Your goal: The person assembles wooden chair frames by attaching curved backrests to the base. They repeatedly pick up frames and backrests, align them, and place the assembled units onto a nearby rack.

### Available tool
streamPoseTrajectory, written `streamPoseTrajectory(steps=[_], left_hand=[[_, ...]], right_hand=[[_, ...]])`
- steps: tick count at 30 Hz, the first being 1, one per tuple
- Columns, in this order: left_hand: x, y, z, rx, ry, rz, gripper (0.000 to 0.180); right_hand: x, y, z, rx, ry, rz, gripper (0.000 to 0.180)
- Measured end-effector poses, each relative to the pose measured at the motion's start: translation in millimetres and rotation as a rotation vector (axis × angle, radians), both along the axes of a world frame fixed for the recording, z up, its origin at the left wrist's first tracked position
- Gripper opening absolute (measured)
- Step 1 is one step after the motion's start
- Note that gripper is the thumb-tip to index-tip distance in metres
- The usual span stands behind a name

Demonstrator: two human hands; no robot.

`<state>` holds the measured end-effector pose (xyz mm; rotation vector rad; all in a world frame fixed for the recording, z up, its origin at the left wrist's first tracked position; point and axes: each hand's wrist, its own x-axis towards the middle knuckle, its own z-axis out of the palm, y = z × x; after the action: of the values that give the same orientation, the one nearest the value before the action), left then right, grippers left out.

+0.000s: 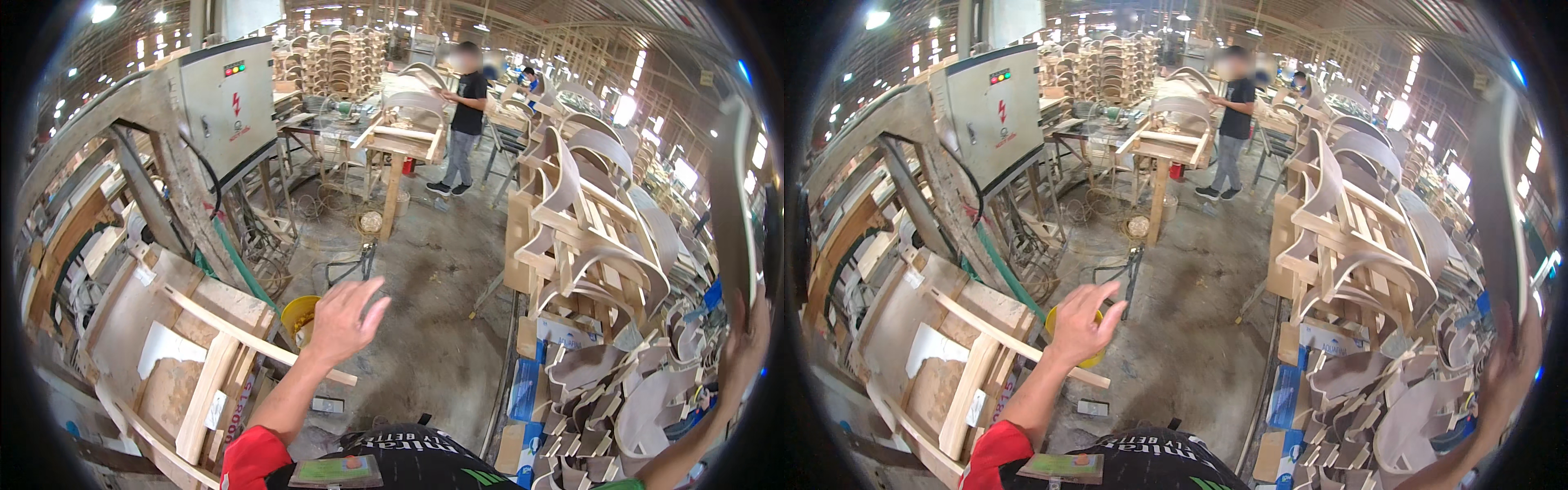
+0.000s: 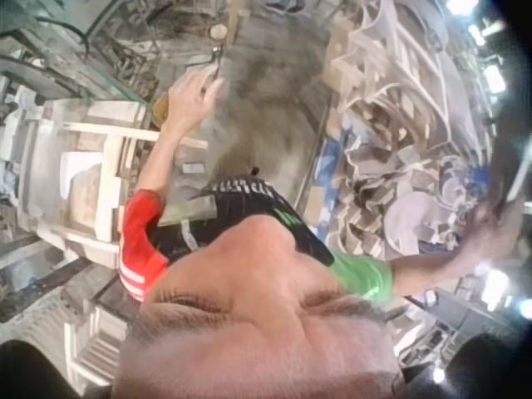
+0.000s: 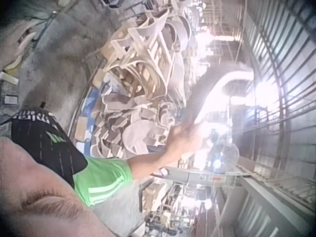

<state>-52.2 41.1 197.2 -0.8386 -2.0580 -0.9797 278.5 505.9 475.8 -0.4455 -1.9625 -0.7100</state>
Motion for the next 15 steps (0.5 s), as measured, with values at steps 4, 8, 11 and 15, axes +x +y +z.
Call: streamPoseTrajectory(steps=[4, 8, 11, 15], left_hand=[[7, 6, 50, 0.053, 0.342, 0.062, 0.041], [16, -9, 92, -0.031, 0.620, 0.294, 0.047], [12, -29, 97, -0.086, 0.756, 0.354, 0.044], [23, -78, 102, -0.262, 0.814, 0.438, 0.040]], right_hand=[[-88, -79, 13, 0.101, -0.235, 0.206, 0.043], [-169, -177, 15, -0.303, -0.729, 0.769, 0.033], [-226, -204, -17, -0.532, -0.896, 1.066, 0.032], [-297, -243, -48, -0.611, -1.253, 1.398, 0.043]])
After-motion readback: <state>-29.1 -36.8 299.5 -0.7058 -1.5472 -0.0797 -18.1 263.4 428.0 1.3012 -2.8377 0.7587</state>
